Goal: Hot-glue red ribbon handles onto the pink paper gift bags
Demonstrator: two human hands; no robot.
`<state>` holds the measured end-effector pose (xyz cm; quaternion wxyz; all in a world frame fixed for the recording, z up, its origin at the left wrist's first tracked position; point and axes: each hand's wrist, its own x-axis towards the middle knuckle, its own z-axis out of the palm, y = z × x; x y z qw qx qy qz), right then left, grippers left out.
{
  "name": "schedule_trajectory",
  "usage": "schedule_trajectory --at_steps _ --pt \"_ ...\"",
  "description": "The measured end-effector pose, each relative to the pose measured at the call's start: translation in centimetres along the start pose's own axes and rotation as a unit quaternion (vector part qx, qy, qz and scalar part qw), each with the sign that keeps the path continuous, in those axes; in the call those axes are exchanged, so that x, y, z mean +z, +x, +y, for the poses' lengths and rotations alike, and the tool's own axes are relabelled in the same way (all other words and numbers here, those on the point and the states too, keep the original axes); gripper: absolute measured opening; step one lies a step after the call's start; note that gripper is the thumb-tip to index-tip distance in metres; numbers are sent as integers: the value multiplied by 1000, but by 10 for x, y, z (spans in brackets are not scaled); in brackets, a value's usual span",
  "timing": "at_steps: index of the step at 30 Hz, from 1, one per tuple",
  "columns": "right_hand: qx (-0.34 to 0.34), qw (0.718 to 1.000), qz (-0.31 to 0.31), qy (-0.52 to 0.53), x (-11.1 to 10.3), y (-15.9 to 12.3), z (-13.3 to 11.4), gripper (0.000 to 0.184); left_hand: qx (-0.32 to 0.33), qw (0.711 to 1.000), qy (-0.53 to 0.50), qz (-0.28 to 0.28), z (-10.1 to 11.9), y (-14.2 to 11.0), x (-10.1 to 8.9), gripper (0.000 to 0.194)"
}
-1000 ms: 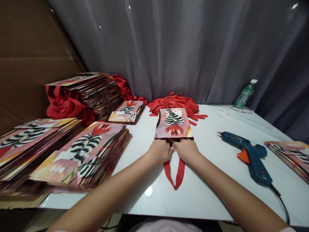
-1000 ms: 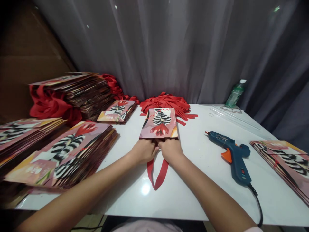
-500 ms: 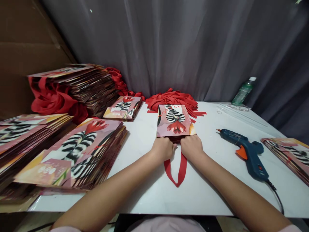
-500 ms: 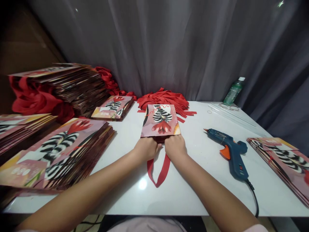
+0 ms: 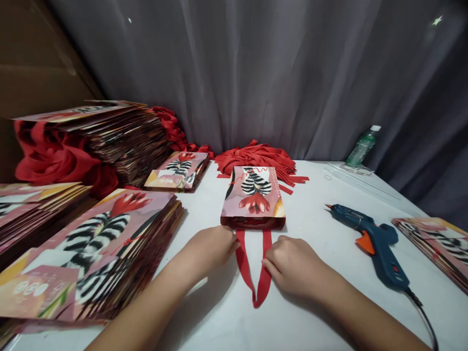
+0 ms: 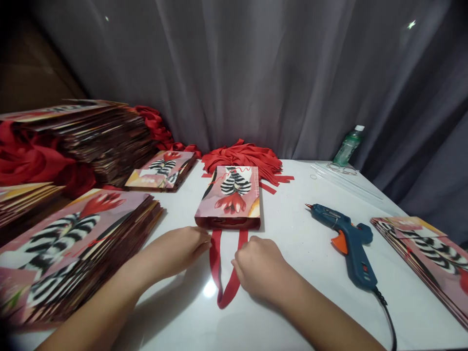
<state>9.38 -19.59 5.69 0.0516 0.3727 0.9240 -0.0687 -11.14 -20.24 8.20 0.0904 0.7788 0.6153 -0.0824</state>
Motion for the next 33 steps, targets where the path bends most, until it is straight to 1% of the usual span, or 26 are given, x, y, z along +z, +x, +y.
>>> schedule_trajectory --at_steps 2,3,4,5,7,9,10,11,13,16,18,21,24,26,28,30,31,32,33 --pt "16 1000 23 -4 6 4 2 35 -27 997 25 -67 -1 -4 -9 31" --pt "26 999 36 -5 10 8 4 33 -35 995 36 -82 0 -4 -12 32" --pt "35 998 47 -4 15 12 6 32 -36 995 44 -81 1 -4 -12 33" --pt "41 997 59 -3 20 16 8 31 -30 996 47 -73 3 -2 -11 32" --pt "43 996 83 3 29 23 12 31 -15 997 47 -55 9 3 -3 33" --pt "38 993 108 11 37 28 13 36 -6 999 41 -19 16 9 11 35" --pt "35 993 115 16 40 29 14 39 -5 999 40 10 20 13 19 35" --pt "34 993 115 21 43 30 14 42 3 998 41 38 23 17 27 35" --pt "36 994 103 31 44 32 14 46 8 996 51 69 27 23 42 41" --pt "46 995 78 43 40 32 15 46 -16 996 60 68 30 30 52 54" --pt "48 995 72 42 35 33 16 44 -23 997 57 55 30 31 52 54" --pt "51 995 76 33 32 35 19 39 -29 998 45 37 31 26 46 48" --pt "41 993 106 40 32 34 23 29 -15 997 61 40 36 15 37 47" --pt "18 987 131 87 30 30 27 28 -29 997 72 19 40 8 33 50" --pt "2 974 143 175 26 26 30 29 -81 995 61 -22 42 4 29 54" --pt "1 948 145 284 21 22 32 25 -126 990 41 -55 39 6 27 56" --pt "10 927 141 346 19 21 32 21 -133 989 33 -61 37 8 27 55" --pt "27 899 137 416 19 21 33 17 -133 989 27 -62 34 10 28 54" --pt "46 859 132 492 18 22 33 14 -131 989 22 -60 30 13 29 52"
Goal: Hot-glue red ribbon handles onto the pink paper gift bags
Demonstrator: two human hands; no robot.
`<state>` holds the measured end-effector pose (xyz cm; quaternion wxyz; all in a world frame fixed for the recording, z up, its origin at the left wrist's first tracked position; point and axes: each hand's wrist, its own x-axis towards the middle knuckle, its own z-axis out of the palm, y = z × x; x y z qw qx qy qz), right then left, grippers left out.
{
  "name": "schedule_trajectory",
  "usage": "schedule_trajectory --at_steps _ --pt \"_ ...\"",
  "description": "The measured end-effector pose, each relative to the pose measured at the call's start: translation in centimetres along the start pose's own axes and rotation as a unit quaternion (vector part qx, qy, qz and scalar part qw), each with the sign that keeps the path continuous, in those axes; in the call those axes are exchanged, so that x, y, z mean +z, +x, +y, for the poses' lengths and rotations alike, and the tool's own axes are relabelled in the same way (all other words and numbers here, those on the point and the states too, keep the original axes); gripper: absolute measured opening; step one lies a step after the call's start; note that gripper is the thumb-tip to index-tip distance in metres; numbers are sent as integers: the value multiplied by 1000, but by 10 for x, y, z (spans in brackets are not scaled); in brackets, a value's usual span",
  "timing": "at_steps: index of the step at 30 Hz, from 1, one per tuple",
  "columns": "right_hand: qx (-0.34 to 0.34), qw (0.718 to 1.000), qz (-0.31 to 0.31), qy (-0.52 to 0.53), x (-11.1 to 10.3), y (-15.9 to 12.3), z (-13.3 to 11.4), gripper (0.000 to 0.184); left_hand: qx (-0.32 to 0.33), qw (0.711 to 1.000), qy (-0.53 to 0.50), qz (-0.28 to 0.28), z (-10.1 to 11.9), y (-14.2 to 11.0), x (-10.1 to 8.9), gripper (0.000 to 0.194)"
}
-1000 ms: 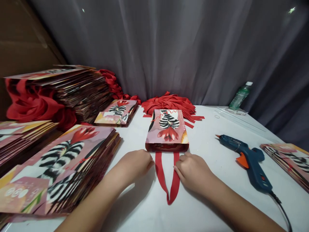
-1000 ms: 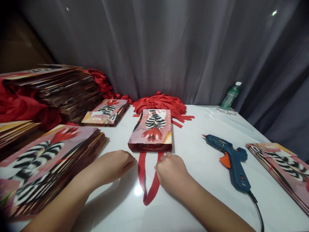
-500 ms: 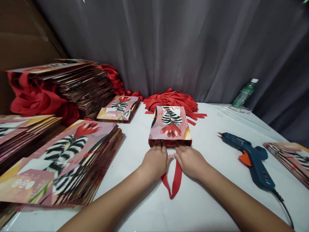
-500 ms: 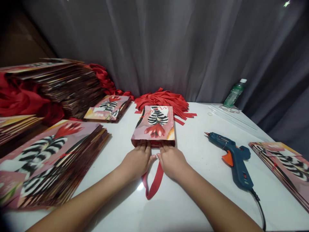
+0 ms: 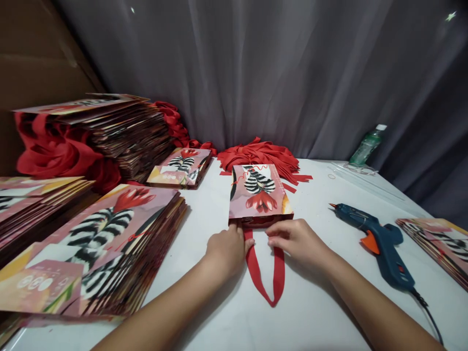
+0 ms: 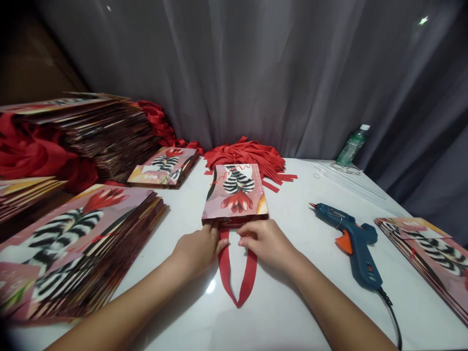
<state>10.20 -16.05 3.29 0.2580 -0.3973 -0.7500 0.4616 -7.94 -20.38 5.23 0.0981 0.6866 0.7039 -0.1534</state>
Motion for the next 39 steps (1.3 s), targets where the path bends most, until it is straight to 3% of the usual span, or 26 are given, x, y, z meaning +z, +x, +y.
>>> schedule_trajectory --at_steps 2,5,8,13,16,20,25,27,30,32,35,39 --pt "61 982 8 176 0 2 0 19 3 1000 1 17 -4 7 2 49" --pt "106 922 -6 373 -2 4 -2 35 19 998 13 54 -6 16 6 46" --pt "134 883 -16 449 -7 3 -9 39 36 996 17 77 -4 21 9 45" --pt "154 858 -25 489 -12 0 -18 36 45 995 11 85 -1 25 9 46" --pt "134 867 -41 478 -13 -1 -19 38 41 995 2 87 -1 27 8 45" --pt "94 904 -37 415 -14 0 -13 46 22 996 -4 83 2 24 7 41" --pt "92 946 -38 308 -12 6 1 43 16 997 10 78 12 1 0 37" --pt "102 956 -56 271 -13 7 5 42 63 996 28 63 17 -11 -2 35" --pt "100 962 -121 225 -16 5 8 39 189 981 31 28 22 -20 0 38" --pt "92 968 -136 189 -18 4 9 32 253 967 21 18 22 -21 3 29" --pt "82 980 -111 141 -19 2 13 24 285 958 12 11 20 -18 7 17" --pt "77 990 -103 56 -20 1 16 13 280 960 14 14 20 -14 7 14"
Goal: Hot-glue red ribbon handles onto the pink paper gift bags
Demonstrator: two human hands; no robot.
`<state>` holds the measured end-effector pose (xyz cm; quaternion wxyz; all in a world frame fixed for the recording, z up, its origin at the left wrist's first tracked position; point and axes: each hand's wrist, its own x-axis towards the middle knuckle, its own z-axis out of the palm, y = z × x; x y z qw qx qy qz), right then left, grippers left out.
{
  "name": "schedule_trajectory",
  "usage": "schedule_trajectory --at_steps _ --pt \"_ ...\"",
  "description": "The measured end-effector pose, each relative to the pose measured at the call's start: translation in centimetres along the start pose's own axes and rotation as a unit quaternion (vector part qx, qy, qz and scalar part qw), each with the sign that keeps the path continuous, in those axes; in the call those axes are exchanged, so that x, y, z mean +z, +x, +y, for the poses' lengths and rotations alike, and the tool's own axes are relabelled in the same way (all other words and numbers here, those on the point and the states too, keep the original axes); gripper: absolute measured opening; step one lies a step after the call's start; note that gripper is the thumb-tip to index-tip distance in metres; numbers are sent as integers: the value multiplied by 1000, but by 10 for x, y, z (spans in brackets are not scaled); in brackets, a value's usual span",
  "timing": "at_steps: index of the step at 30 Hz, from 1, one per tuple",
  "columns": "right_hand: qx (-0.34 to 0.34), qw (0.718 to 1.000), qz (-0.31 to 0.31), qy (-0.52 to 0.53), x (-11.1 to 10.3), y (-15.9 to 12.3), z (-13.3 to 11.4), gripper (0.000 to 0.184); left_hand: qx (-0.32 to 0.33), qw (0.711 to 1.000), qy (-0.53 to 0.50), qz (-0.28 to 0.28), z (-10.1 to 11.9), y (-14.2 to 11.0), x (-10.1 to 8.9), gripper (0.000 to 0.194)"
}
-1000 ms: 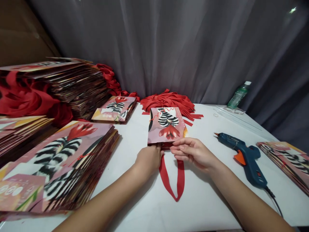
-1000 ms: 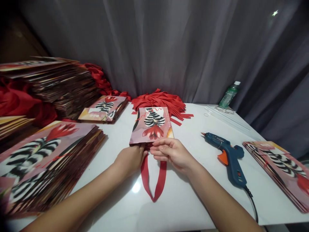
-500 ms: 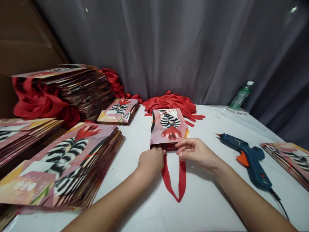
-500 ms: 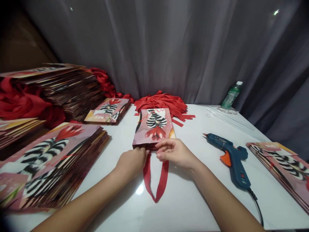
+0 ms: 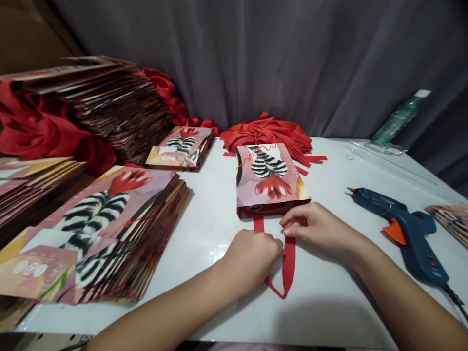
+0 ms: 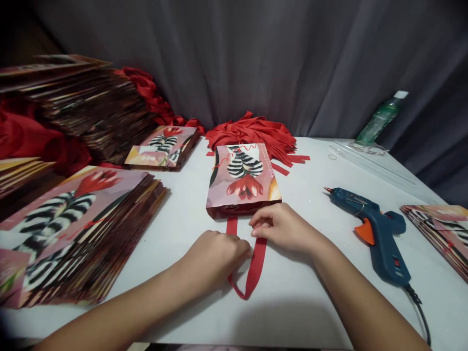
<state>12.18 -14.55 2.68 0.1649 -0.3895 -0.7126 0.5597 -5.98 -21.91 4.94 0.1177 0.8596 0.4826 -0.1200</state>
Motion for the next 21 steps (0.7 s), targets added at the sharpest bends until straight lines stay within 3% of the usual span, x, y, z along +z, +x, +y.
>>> schedule_trajectory --at_steps 4,7,12,15,21 --pt "2 994 38 -102 -2 -1 -3 35 -33 998 -31 36 2 4 1 29" --pt "-62 971 74 -219 2 -1 -6 47 -26 997 -55 46 3 6 3 38" --pt "-140 914 102 -366 20 3 -2 36 -39 989 -13 139 -2 10 10 31" --pt "-118 886 103 -437 27 8 2 37 -75 984 6 164 -11 15 15 30" --pt "-70 847 104 -516 35 21 3 42 -136 977 20 162 -24 28 18 42"
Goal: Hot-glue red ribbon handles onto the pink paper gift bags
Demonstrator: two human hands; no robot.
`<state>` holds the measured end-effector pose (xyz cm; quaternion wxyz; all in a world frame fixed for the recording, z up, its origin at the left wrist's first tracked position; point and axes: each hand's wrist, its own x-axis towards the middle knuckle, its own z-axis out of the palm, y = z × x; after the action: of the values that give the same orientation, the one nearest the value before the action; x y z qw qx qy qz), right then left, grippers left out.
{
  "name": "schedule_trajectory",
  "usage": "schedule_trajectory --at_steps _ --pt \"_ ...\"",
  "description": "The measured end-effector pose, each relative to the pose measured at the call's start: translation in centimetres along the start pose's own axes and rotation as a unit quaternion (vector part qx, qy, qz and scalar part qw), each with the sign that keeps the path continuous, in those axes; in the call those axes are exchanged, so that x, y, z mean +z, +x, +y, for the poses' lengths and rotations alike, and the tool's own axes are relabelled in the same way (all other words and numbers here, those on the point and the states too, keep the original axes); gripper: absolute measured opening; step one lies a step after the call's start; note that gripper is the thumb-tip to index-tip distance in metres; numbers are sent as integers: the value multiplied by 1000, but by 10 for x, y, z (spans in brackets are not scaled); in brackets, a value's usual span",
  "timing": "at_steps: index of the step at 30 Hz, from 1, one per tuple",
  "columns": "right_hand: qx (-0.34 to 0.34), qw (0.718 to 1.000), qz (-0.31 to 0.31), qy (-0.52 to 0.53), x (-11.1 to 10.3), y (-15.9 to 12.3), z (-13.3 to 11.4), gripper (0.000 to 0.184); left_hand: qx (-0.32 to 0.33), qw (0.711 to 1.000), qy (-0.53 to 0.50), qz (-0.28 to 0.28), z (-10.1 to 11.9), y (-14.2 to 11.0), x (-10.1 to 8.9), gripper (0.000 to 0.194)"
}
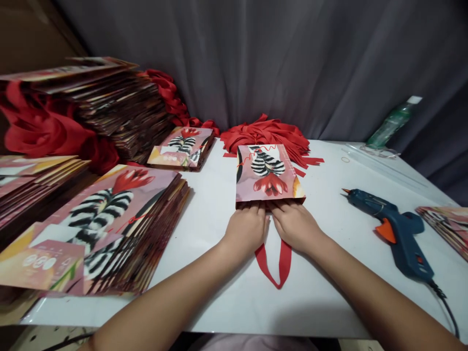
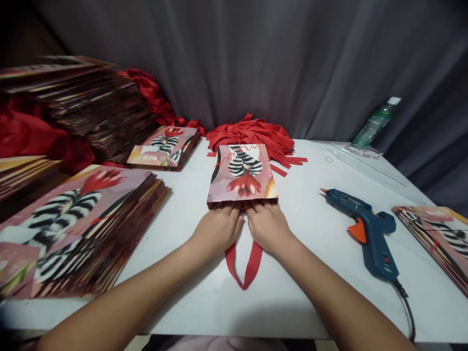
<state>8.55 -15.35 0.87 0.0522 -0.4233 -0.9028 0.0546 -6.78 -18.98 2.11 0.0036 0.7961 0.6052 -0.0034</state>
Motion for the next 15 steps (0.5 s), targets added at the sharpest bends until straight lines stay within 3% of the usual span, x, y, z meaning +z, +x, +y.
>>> schedule_trajectory --at_steps 7,15 --pt "30 998 -14 -49 0 12 -21 33 -6 1000 6 -3 6 13 -3 34" --pt "49 994 -41 -86 -11 18 -27 34 -1 999 6 -41 11 21 -19 32"
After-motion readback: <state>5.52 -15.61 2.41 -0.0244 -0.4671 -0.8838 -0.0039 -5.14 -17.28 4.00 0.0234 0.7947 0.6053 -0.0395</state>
